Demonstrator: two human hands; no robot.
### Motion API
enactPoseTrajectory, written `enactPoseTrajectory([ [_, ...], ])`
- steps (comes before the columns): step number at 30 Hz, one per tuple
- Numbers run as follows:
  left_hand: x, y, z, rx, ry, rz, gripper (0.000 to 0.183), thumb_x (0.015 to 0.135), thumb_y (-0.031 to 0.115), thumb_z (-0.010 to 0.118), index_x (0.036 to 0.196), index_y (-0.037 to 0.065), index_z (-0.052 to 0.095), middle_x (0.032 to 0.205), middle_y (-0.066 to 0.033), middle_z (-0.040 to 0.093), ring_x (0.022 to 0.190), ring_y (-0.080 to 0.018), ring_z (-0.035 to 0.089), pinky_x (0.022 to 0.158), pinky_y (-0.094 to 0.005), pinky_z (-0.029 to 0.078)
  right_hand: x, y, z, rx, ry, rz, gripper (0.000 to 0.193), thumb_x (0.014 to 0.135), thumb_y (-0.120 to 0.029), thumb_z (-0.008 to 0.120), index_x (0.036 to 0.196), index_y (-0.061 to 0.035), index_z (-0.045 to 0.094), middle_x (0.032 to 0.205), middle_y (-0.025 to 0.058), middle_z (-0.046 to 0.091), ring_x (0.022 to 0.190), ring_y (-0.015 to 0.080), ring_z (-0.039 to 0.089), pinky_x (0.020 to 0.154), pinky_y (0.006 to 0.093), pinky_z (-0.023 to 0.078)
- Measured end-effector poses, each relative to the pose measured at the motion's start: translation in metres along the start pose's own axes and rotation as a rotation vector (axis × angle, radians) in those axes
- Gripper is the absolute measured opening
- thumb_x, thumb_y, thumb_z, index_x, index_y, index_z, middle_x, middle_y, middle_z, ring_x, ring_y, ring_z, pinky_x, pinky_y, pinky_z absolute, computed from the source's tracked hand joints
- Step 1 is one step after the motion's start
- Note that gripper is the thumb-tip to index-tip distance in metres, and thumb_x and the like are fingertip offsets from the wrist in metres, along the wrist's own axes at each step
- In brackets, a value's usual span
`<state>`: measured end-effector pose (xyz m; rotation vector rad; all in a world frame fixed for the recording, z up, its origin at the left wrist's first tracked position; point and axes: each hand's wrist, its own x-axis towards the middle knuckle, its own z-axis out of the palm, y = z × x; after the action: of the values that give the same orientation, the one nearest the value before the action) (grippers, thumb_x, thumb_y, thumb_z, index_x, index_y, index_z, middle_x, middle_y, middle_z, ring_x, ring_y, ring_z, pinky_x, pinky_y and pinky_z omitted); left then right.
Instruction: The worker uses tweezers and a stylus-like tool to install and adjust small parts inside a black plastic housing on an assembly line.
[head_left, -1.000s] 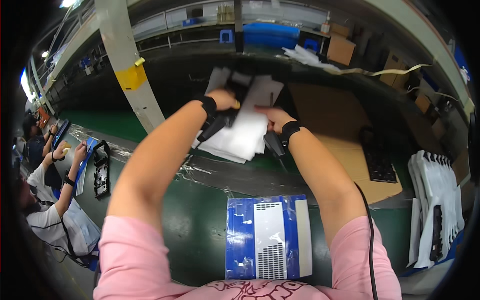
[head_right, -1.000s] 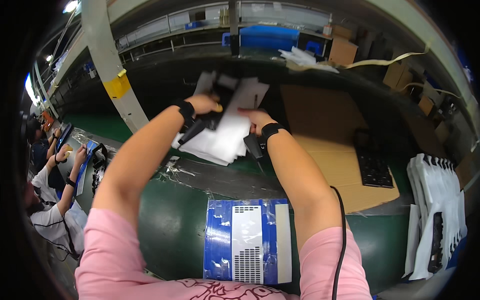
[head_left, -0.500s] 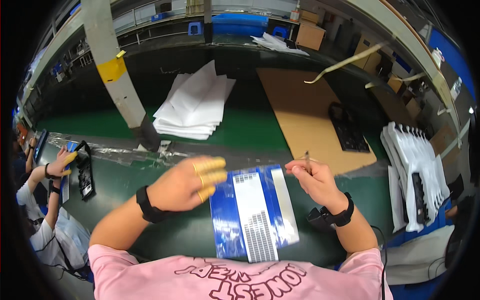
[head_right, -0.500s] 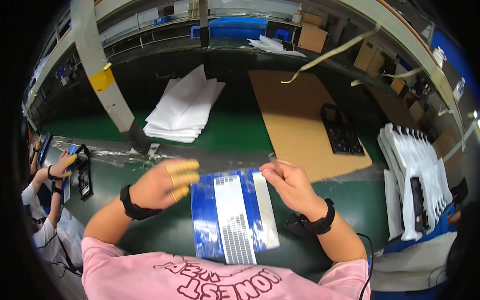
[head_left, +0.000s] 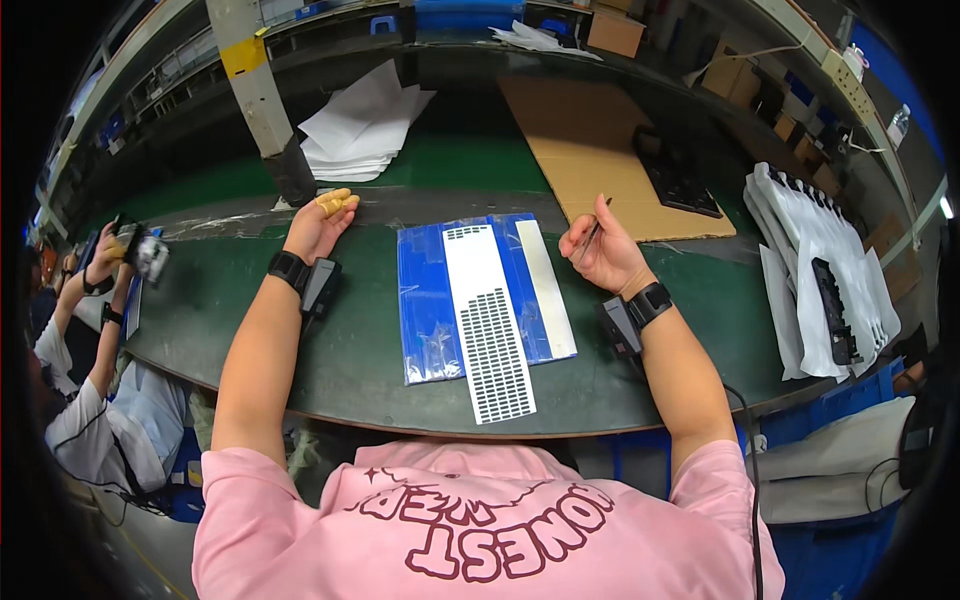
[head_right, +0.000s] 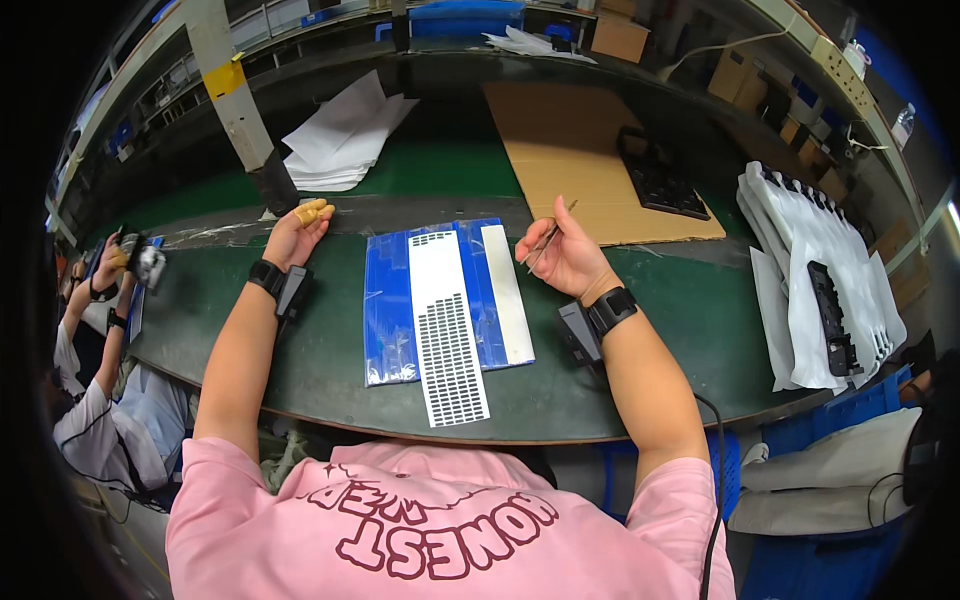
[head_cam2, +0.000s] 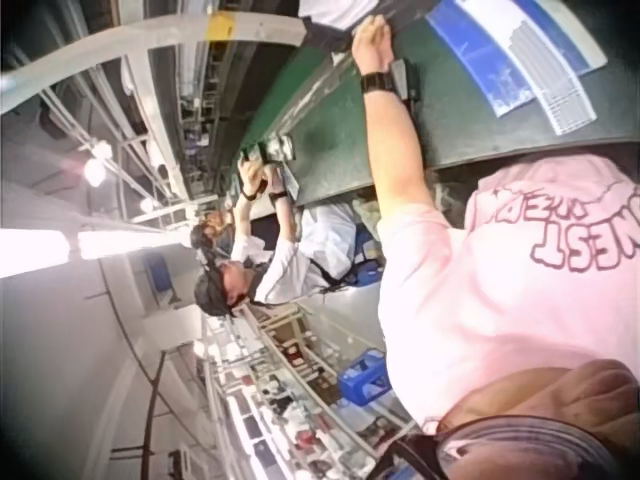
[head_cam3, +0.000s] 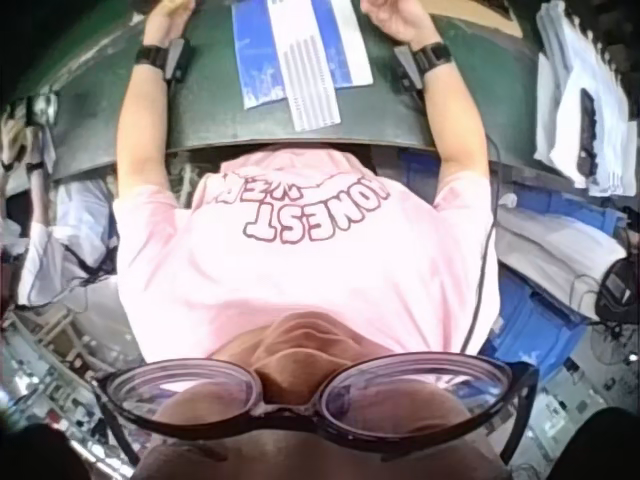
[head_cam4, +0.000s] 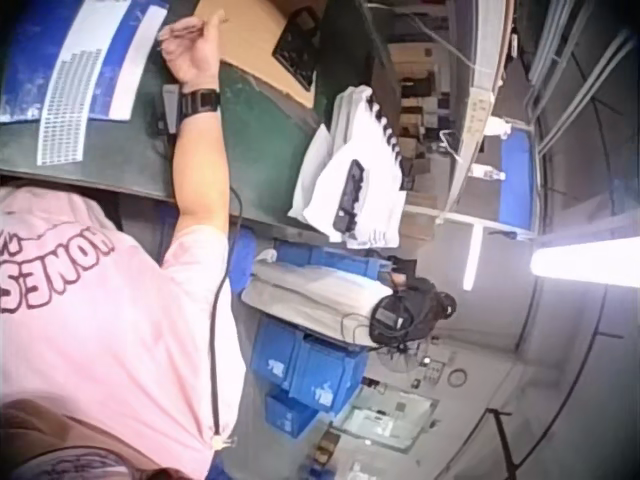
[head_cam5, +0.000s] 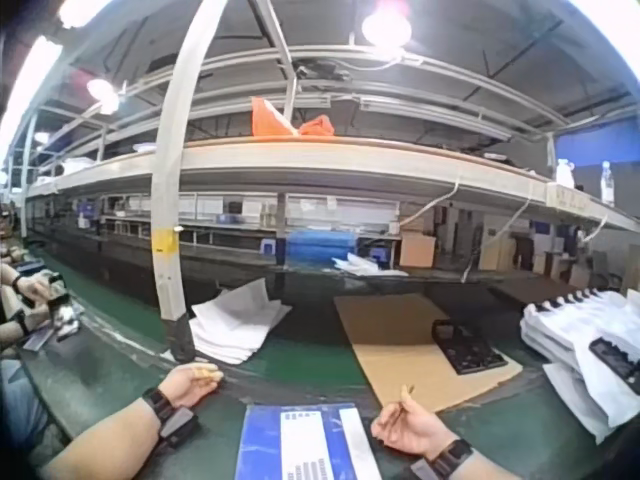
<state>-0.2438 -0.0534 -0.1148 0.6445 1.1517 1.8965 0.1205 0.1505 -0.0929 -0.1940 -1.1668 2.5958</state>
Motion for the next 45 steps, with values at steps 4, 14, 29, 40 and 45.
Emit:
enactPoseTrajectory([
  [4, -0.001, -0.003, -0.006, 0.099, -0.075, 0.015, 0.028, 0.085, 0.003, 0.033, 0.109, -0.006, 0.045, 0.104, -0.0171, 0.053, 0.092, -0.02, 0.054, 0.08, -0.0283, 0.044, -0.003, 0.006, -0.003, 0.077, 0.049, -0.062, 0.053, 0.089, -0.044, 0.032, 0.074, 0.0012, 0.056, 0.079, 0.018, 0.059, 0.054, 0.0172, 0.057, 0.051, 0.023, 0.049],
  [14, 0.004, 0.003, 0.012, 0.457, -0.172, -0.11, 0.022, 0.081, 0.0, 0.043, 0.102, -0.003, 0.05, 0.095, -0.0127, 0.057, 0.079, -0.0151, 0.056, 0.071, -0.0235, 0.047, -0.005, 0.01, -0.004, -0.01, 0.276, -0.331, 0.013, 0.084, -0.008, 0.049, 0.09, 0.0023, 0.054, 0.088, 0.016, 0.058, 0.073, 0.0186, 0.058, 0.066, 0.0246, 0.05],
  [29, 0.019, 0.008, -0.002, -0.023, -0.234, -0.128, 0.023, 0.086, 0.009, 0.042, 0.106, -0.001, 0.049, 0.098, -0.0121, 0.057, 0.085, -0.0173, 0.056, 0.077, -0.0287, 0.046, -0.006, 0.01, -0.002, -0.07, 0.225, -0.13, 0.012, 0.082, -0.006, 0.049, 0.087, 0.0034, 0.055, 0.08, 0.0192, 0.06, 0.061, 0.0192, 0.058, 0.056, 0.026, 0.05],
  [40, 0.015, 0.013, -0.002, -0.039, -0.257, -0.157, 0.022, 0.084, 0.006, 0.046, 0.105, -0.001, 0.05, 0.099, -0.0151, 0.057, 0.086, -0.0185, 0.056, 0.076, -0.0285, 0.046, -0.011, 0.008, -0.001, -0.011, 0.17, -0.1, 0.021, 0.085, -0.016, 0.046, 0.088, 0.0031, 0.055, 0.074, 0.0178, 0.061, 0.054, 0.019, 0.056, 0.05, 0.0263, 0.045],
  [45, 0.016, 0.012, -0.004, -0.041, -0.211, -0.163, 0.023, 0.084, 0.005, 0.045, 0.106, -0.002, 0.049, 0.099, -0.0152, 0.056, 0.085, -0.0184, 0.056, 0.077, -0.0287, 0.046, -0.005, 0.01, -0.007, 0.046, 0.228, -0.161, 0.021, 0.086, -0.015, 0.045, 0.088, 0.0026, 0.055, 0.074, 0.0178, 0.061, 0.054, 0.0191, 0.056, 0.051, 0.0256, 0.045],
])
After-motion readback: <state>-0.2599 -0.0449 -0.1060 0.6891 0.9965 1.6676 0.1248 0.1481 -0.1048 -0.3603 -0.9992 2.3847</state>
